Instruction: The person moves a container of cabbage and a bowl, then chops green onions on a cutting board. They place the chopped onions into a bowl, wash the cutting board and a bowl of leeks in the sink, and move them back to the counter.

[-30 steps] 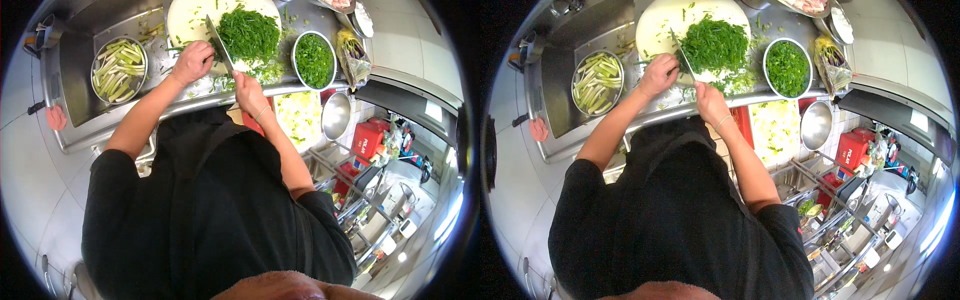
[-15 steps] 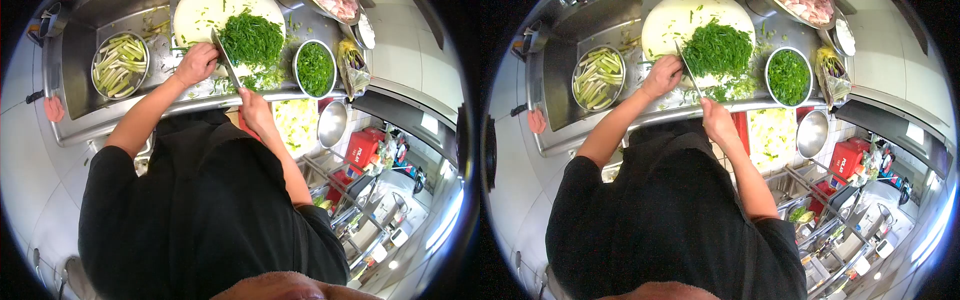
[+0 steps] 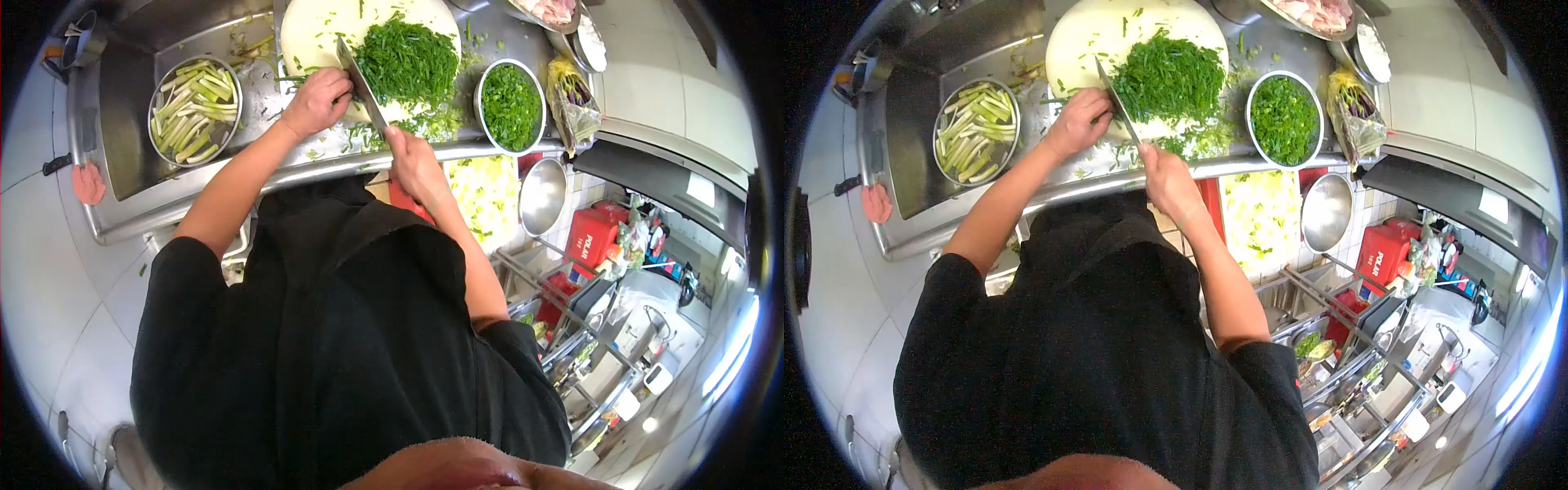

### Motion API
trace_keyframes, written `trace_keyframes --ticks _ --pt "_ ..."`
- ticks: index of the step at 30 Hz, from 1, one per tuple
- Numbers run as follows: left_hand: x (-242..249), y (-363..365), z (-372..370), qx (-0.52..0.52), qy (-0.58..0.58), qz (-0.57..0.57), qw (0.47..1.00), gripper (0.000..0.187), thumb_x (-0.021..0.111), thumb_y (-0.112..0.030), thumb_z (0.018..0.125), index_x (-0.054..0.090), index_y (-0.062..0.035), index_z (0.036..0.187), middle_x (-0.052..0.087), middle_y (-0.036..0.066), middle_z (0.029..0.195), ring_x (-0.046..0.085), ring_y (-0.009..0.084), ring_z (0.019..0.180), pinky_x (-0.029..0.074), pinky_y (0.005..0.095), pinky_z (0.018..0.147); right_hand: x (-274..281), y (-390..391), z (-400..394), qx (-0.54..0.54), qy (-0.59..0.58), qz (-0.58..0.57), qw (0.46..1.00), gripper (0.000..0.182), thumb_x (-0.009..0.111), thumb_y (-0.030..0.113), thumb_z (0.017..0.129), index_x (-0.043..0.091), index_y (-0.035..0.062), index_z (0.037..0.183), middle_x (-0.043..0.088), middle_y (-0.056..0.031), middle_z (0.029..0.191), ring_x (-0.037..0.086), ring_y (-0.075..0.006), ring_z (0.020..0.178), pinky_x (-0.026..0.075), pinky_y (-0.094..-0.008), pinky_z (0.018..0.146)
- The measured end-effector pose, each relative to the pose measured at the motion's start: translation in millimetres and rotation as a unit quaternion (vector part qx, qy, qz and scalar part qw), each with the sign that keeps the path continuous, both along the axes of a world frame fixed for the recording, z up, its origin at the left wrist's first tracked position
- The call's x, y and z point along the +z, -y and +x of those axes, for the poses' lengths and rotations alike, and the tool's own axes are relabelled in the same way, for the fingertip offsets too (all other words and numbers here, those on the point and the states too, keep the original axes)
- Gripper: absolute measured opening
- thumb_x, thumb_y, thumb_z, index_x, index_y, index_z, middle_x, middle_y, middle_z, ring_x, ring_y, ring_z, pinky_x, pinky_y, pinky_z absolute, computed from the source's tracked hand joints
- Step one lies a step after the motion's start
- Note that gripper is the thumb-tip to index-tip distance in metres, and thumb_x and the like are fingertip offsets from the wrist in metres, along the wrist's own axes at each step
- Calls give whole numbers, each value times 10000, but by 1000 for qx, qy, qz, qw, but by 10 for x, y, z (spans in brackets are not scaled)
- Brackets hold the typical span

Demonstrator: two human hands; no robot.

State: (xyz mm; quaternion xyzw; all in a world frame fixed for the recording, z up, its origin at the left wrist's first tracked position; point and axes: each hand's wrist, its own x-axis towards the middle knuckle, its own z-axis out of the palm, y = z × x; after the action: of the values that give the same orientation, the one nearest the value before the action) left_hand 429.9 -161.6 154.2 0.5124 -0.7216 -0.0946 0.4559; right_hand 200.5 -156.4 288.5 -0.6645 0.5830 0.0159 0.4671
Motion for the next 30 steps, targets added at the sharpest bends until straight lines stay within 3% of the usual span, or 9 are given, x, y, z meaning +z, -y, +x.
trace_keyframes --ticks 4,12,13,16,17,18,23,27,30 --pt "65 -141 -8 -3 14 -7 1000 229 753 -71 792 661 -5 992 637 153 1019 621 347 1025 506 425 938 56 -178 -109 -28 -4 42 999 568 394 427 1083 653 -68 1180 661 -366 1024 617 -529 1048 469 -517 939" --pt "120 -304 22 21 21 23 999 173 763 -52 807 687 -15 958 659 128 1022 637 332 1050 528 414 929 -286 -189 -10 26 47 -83 995 533 357 383 1096 658 -50 1172 657 -346 1084 579 -558 1093 456 -569 964" --pt "150 -292 14 25 17 34 999 166 761 -47 809 688 -14 954 660 129 1018 638 331 1044 532 412 920 -358 -165 48 61 37 -155 985 572 365 423 1089 657 -67 1112 699 -307 901 686 -486 867 540 -528 806" --pt "137 -237 49 17 6 32 999 161 752 -36 812 683 -5 955 659 136 1019 638 326 1037 533 407 911 -119 45 -38 -59 51 95 992 625 375 481 1077 645 -80 1031 638 -199 662 653 -324 558 537 -439 571" --pt "119 -180 16 12 4 27 1000 152 745 -35 808 681 -2 942 658 133 1016 636 325 1033 531 404 911 -150 80 -133 -85 89 85 989 634 386 521 1080 584 -12 801 572 -112 579 534 -187 432 425 -355 422" --pt "125 -123 -30 10 4 23 1000 143 739 -35 805 679 0 930 656 130 1012 634 324 1029 530 401 911 -52 132 -195 -82 61 95 990 667 378 535 1080 570 -18 760 524 -90 537 521 -184 435 423 -367 423" --pt "102 22 -196 -15 16 44 999 158 714 -23 791 654 2 934 640 149 1015 617 343 1028 514 409 924 -296 271 -454 -56 8 10 998 651 371 486 1084 643 -90 950 653 -312 798 629 -469 777 509 -482 811" --pt "125 82 -179 -26 28 64 997 178 693 -15 775 630 5 940 621 174 1008 601 365 994 503 430 906 -29 132 -302 -32 16 -3 999 615 353 446 1094 656 -90 1107 643 -382 1061 589 -549 1087 471 -513 946" --pt "161 94 -197 -17 49 78 996 131 650 -30 785 642 1 912 614 152 957 589 345 963 508 415 890 70 12 -293 -8 -8 -2 1000 585 359 430 1092 656 -71 1147 638 -379 1092 574 -549 1123 463 -529 969"
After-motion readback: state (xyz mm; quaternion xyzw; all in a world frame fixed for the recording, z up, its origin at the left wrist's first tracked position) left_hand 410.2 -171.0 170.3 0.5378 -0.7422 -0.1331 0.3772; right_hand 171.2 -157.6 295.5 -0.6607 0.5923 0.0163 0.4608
